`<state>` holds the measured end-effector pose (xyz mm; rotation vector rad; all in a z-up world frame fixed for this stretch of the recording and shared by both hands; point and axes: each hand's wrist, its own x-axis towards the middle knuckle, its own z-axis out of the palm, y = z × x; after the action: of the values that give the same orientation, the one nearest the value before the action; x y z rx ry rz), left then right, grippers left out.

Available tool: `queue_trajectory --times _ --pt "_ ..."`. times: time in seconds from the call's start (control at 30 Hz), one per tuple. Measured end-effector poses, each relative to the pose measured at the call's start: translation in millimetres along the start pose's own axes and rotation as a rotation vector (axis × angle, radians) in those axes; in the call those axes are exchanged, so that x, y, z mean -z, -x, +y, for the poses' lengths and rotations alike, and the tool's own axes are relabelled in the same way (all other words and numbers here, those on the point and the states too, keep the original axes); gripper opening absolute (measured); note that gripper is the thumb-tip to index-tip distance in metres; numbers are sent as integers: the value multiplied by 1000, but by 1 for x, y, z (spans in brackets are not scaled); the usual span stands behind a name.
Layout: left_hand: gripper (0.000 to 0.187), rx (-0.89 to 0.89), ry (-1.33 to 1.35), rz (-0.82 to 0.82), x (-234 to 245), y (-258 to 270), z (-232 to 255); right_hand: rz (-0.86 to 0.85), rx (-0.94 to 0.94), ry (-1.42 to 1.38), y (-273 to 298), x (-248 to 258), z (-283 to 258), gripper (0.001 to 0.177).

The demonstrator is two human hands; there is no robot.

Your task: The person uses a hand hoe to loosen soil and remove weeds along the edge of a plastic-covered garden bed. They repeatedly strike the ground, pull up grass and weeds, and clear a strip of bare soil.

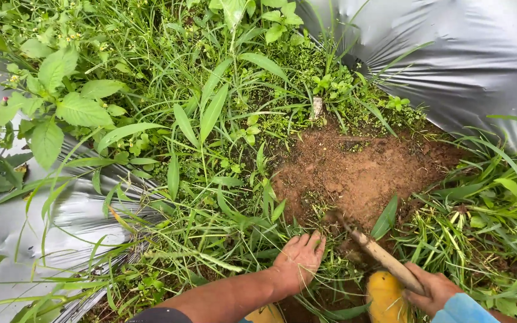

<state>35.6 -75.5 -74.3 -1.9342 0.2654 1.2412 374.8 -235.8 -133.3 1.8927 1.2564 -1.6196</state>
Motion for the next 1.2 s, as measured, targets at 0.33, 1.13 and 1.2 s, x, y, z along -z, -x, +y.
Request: queue_trajectory --times 0.33,1.13,1.2 --pt "80 -125 1640 24 4 29 -22 384 -30 -405 69 112 -187 26" --pt "71 -69 1820 10 11 43 -33 74 -81 -286 78 78 -176 61" --pt "83 -53 1794 52 12 45 -35 44 -57 -193 72 66 -156 64"
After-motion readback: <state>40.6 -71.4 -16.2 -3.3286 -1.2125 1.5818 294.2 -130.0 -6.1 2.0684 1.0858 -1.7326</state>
